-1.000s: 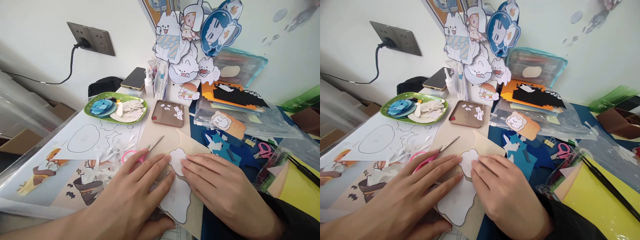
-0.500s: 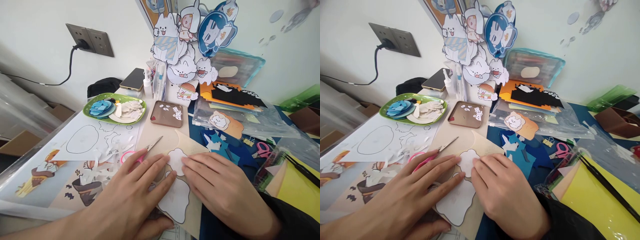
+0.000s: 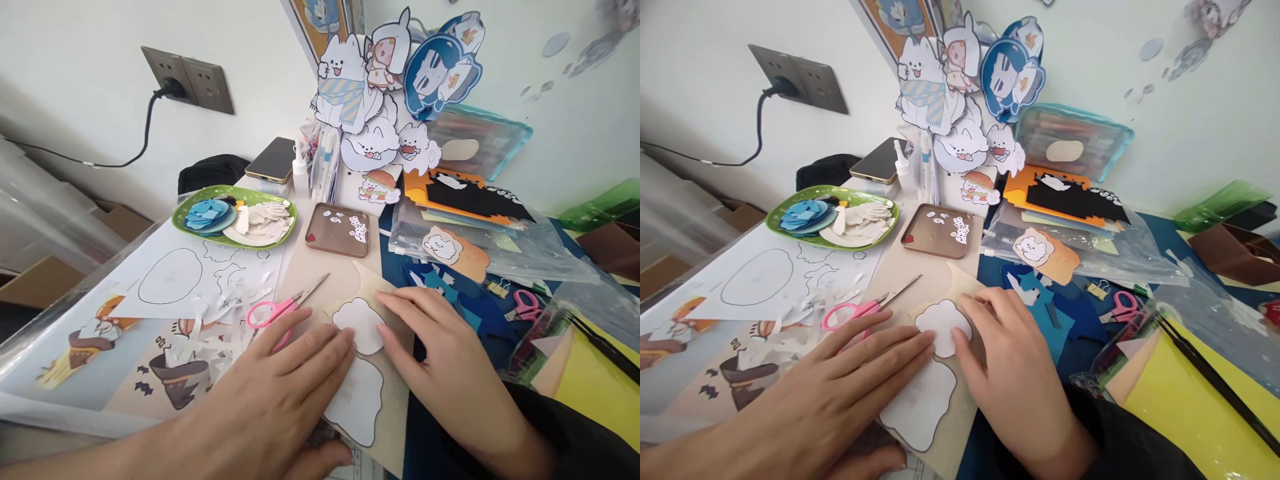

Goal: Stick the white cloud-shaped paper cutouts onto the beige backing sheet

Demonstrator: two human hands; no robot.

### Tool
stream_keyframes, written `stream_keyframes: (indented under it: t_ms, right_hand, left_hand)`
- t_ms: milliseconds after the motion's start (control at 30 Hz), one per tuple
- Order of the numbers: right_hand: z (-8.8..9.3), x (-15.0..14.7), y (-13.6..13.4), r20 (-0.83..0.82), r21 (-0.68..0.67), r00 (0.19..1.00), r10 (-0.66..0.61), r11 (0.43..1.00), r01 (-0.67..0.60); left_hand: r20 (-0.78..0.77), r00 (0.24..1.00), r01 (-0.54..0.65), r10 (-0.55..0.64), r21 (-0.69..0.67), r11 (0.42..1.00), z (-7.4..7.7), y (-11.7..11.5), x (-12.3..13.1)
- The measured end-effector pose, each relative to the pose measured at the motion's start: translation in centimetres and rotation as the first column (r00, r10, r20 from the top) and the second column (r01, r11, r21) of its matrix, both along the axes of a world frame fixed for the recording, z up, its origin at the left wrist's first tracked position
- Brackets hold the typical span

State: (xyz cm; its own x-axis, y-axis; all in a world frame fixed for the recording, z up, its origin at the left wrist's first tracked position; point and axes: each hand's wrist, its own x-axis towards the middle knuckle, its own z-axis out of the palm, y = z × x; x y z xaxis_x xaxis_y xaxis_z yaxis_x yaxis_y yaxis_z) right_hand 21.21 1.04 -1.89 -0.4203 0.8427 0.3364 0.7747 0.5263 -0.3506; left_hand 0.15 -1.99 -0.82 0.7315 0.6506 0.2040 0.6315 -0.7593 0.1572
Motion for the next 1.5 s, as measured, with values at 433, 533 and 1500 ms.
stream_keyframes:
  t_ms: [433,533,1500]
  right_hand:
    - [-0.6,-2.0,0.6,-0.248,-0.179,0.963,-0.104,0.982,0.060]
    - [-0.6,-2.1,0.7,-0.231,-0.173,0.962,-0.145,0.979,0.106]
    - [-0.1,-1.4,0.0,0.061,0.275,0.951,0.303,0.911,-0.307]
  left_hand:
    - [-0.010,1.000,-0.012,0.011,-0.055,0.998,0.0,0.0,-0.1]
    - [-0.013,1.000,-0.017,0.016,-0.068,0.998,0.1,-0.1,-0.1]
    - [0.006,1.000,-0.027,0.027,0.010,1.000,-1.2,-0.4,-0.1]
